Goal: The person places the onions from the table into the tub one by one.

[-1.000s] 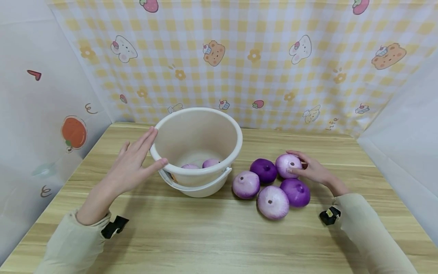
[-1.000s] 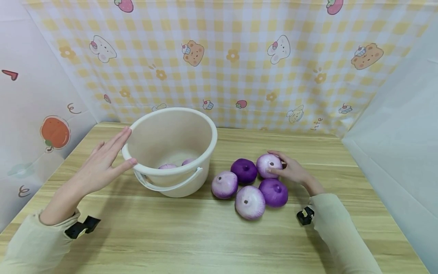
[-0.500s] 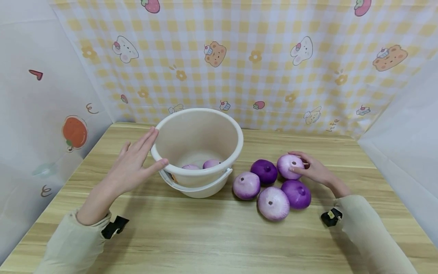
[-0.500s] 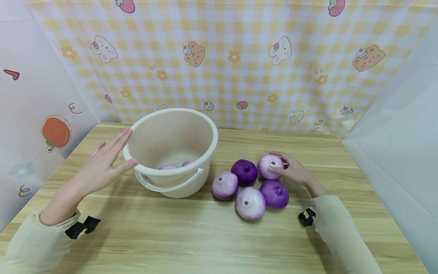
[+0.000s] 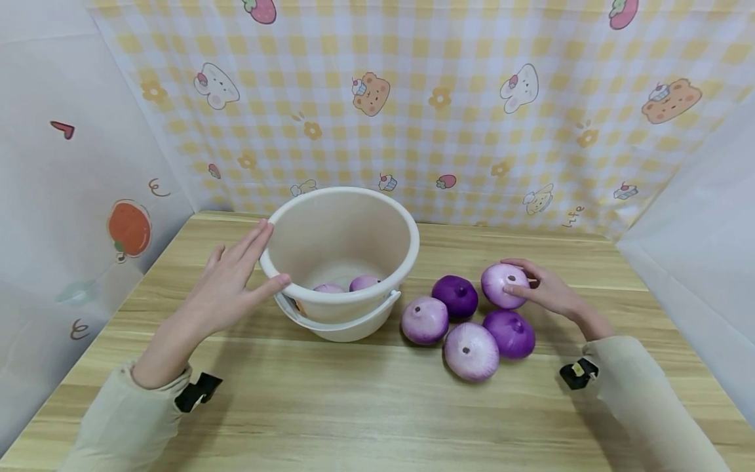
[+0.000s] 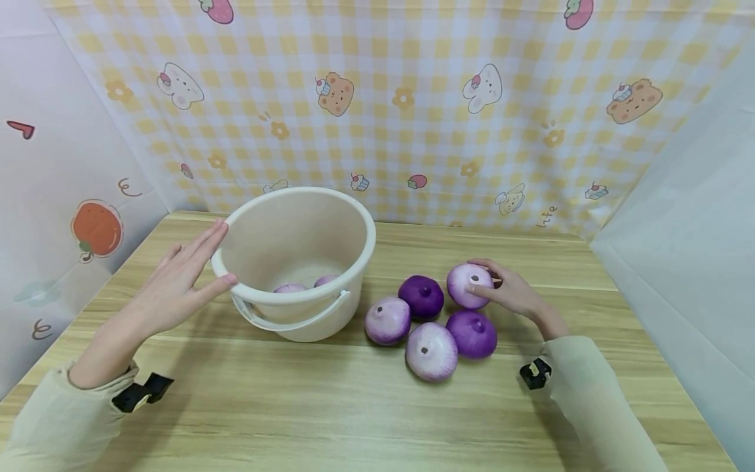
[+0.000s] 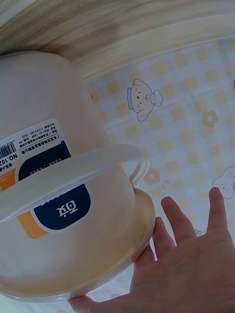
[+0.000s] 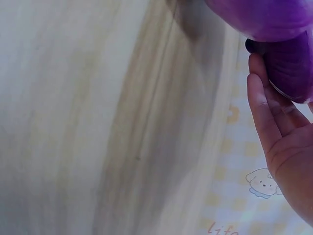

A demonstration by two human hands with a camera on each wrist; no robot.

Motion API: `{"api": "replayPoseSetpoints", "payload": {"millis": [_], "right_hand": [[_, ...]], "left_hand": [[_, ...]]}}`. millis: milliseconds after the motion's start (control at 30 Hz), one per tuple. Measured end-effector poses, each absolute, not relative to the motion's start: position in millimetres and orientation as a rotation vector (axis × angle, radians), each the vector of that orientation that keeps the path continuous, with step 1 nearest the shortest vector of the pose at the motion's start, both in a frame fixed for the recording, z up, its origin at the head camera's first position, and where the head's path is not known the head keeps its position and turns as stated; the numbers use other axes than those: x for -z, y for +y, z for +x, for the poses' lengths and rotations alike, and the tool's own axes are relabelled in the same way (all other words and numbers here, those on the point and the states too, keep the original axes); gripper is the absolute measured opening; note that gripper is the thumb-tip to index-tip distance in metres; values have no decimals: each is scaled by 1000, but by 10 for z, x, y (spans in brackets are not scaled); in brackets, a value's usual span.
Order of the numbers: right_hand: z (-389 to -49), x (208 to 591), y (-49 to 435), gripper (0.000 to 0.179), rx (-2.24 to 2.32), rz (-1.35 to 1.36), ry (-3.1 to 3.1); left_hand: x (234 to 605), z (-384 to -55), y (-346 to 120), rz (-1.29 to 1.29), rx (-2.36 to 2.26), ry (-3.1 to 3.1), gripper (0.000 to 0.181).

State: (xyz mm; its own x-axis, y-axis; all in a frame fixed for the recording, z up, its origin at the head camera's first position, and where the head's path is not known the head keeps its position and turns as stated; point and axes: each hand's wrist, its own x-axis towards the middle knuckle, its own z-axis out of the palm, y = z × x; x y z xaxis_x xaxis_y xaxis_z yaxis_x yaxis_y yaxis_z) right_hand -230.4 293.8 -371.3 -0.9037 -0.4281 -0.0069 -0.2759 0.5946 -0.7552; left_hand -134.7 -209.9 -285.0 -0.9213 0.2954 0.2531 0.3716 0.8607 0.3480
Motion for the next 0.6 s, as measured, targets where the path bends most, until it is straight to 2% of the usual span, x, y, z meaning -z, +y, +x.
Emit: {"api": "replayPoseSetpoints", "payload": {"millis": [600], "right_hand": [[-2230, 3454, 2935, 53, 1084, -667, 2659]], "left_hand": [[2854, -1347, -2098, -509, 592, -2840, 78]]}}
